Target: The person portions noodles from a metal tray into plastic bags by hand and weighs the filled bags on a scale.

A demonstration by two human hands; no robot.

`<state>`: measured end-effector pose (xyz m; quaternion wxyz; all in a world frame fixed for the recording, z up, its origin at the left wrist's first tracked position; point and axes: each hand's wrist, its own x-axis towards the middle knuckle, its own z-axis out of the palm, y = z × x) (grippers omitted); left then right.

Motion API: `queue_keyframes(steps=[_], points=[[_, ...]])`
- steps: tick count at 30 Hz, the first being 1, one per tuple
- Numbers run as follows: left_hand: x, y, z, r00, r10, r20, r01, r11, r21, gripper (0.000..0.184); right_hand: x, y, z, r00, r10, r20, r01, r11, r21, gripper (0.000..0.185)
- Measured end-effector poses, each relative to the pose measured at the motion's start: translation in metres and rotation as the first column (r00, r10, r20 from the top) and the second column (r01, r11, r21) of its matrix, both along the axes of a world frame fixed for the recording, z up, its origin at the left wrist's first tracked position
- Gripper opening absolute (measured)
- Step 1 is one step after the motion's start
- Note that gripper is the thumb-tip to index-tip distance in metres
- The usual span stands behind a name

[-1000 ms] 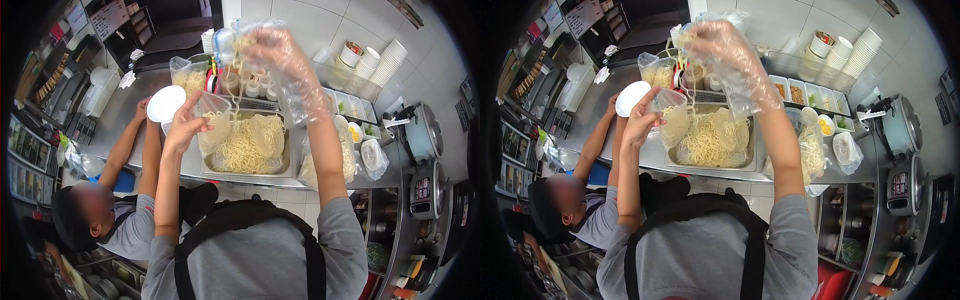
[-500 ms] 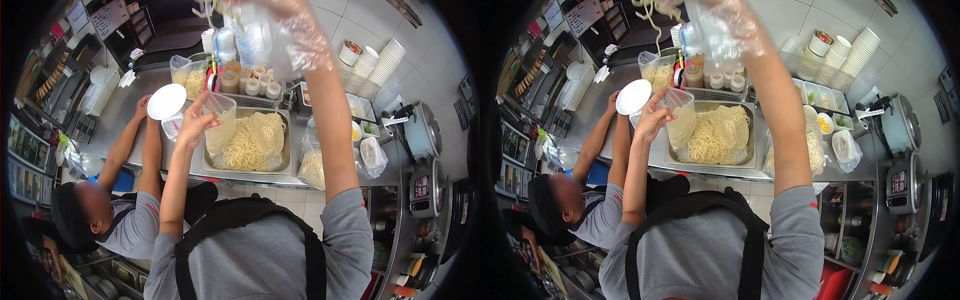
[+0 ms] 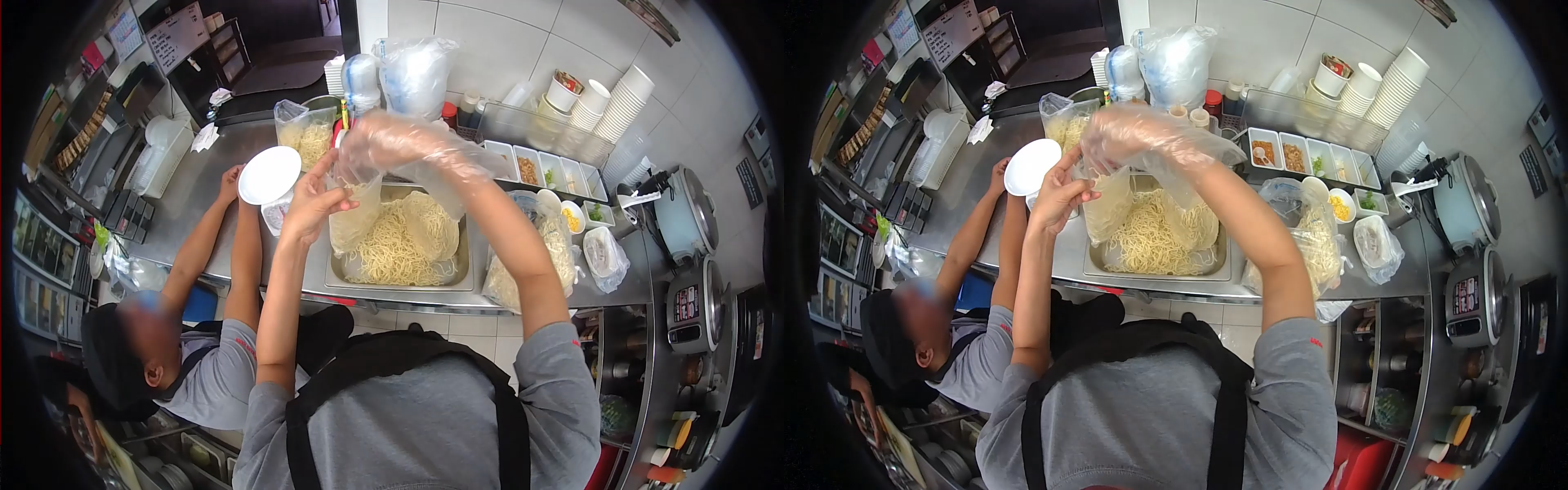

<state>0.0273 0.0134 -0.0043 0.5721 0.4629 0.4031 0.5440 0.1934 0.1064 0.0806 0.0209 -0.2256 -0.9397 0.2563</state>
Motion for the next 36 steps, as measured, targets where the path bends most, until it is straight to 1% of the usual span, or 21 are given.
queue_keyframes(steps=[3, 4, 7, 8, 9, 11, 14, 15, 17, 18, 20, 21, 22, 23, 25, 26, 27, 30, 33, 35, 36], points=[[-0.008, -0.007, 0.013, 0.998, -0.062, -0.011, 0.062, 0.998, 0.026, 0.072, 0.001, -0.014, -0.023, 0.944, -0.221, 0.244, 0.157, 0.954, 0.256, 0.022], [-0.012, -0.009, 0.016, 0.997, -0.076, -0.016, 0.076, 0.997, 0.024, 0.071, 0.007, 0.001, -0.025, 0.996, -0.014, 0.092, -0.005, 0.98, 0.2, 0.029], [-0.026, -0.003, 0.015, 0.996, -0.086, 0.0, 0.086, 0.996, 0.022, 0.069, 0.017, 0.01, -0.009, 0.981, 0.046, -0.191, -0.053, 0.998, -0.029, 0.035], [-0.032, 0.001, 0.016, 0.996, -0.085, 0.006, 0.085, 0.996, 0.021, 0.068, 0.019, 0.008, -0.006, 0.942, 0.014, -0.334, -0.038, 0.997, -0.068, 0.038], [-0.036, 0.003, 0.022, 0.999, -0.055, 0.002, 0.054, 0.997, 0.061, 0.068, 0.02, 0.005, -0.003, 0.862, -0.065, -0.503, 0.018, 0.995, -0.098, 0.037], [-0.046, 0.003, 0.041, 1.0, 0.01, 0.0, -0.01, 0.99, 0.139, 0.067, 0.02, -0.003, 0.002, 0.602, -0.215, -0.769, 0.104, 0.976, -0.192, 0.035], [-0.078, 0.012, 0.064, 0.998, 0.047, 0.035, -0.054, 0.968, 0.246, 0.061, 0.041, -0.031, 0.022, 0.597, -0.407, -0.691, 0.302, 0.912, -0.277, 0.033], [-0.09, 0.017, 0.069, 0.997, 0.049, 0.066, -0.066, 0.958, 0.28, 0.061, 0.046, -0.032, 0.016, 0.601, -0.424, -0.678, 0.269, 0.905, -0.329, 0.033], [-0.106, 0.024, 0.081, 0.979, 0.204, -0.024, -0.192, 0.948, 0.255, 0.057, 0.051, -0.029, -0.005, 0.616, -0.453, -0.644, 0.201, 0.881, -0.428, 0.032], [-0.118, 0.033, 0.081, 0.971, 0.226, -0.081, -0.196, 0.942, 0.274, 0.057, 0.052, -0.032, -0.011, 0.629, -0.447, -0.636, 0.211, 0.886, -0.413, 0.032], [-0.126, 0.049, 0.075, 0.907, 0.348, -0.238, -0.272, 0.914, 0.3, 0.058, 0.055, -0.043, -0.019, 0.651, -0.479, -0.589, 0.208, 0.859, -0.469, 0.031], [-0.13, 0.056, 0.069, 0.859, 0.404, -0.314, -0.307, 0.898, 0.317, 0.058, 0.056, -0.044, -0.023, 0.661, -0.494, -0.565, 0.207, 0.844, -0.495, 0.031], [-0.132, 0.063, 0.061, 0.834, 0.417, -0.363, -0.29, 0.889, 0.354, 0.061, 0.06, -0.036, -0.031, 0.729, -0.417, -0.543, 0.234, 0.897, -0.374, 0.044], [-0.135, 0.07, 0.052, 0.741, 0.451, -0.498, -0.28, 0.881, 0.382, 0.062, 0.061, -0.035, -0.036, 0.731, -0.431, -0.53, 0.212, 0.881, -0.424, 0.043], [-0.14, 0.087, 0.026, 0.552, 0.475, -0.686, -0.235, 0.878, 0.418, 0.063, 0.06, -0.047, -0.041, 0.74, -0.454, -0.496, 0.169, 0.84, -0.516, 0.041], [-0.139, 0.092, 0.011, 0.515, 0.52, -0.681, -0.209, 0.847, 0.489, 0.066, 0.059, -0.052, -0.043, 0.744, -0.446, -0.498, 0.132, 0.828, -0.545, 0.038], [-0.136, 0.096, -0.003, 0.478, 0.565, -0.673, -0.179, 0.812, 0.555, 0.069, 0.059, -0.055, -0.046, 0.777, -0.453, -0.438, 0.142, 0.803, -0.579, 0.039], [-0.127, 0.105, -0.039, 0.513, 0.555, -0.655, -0.132, 0.805, 0.579, 0.069, 0.058, -0.061, -0.061, 0.85, -0.457, -0.262, 0.196, 0.736, -0.648, 0.038], [-0.119, 0.109, -0.057, 0.455, 0.583, -0.673, -0.089, 0.782, 0.617, 0.067, 0.057, -0.058, -0.1, 0.925, -0.378, 0.04, 0.325, 0.732, -0.599, 0.039], [-0.11, 0.104, -0.058, 0.393, 0.595, -0.701, -0.068, 0.779, 0.623, 0.064, 0.055, -0.058, -0.141, 0.942, -0.323, 0.088, 0.334, 0.889, -0.313, 0.039], [-0.103, 0.099, -0.051, 0.363, 0.587, -0.724, -0.066, 0.791, 0.608, 0.063, 0.056, -0.061, -0.158, 0.947, -0.299, 0.118, 0.316, 0.936, -0.157, 0.039]])
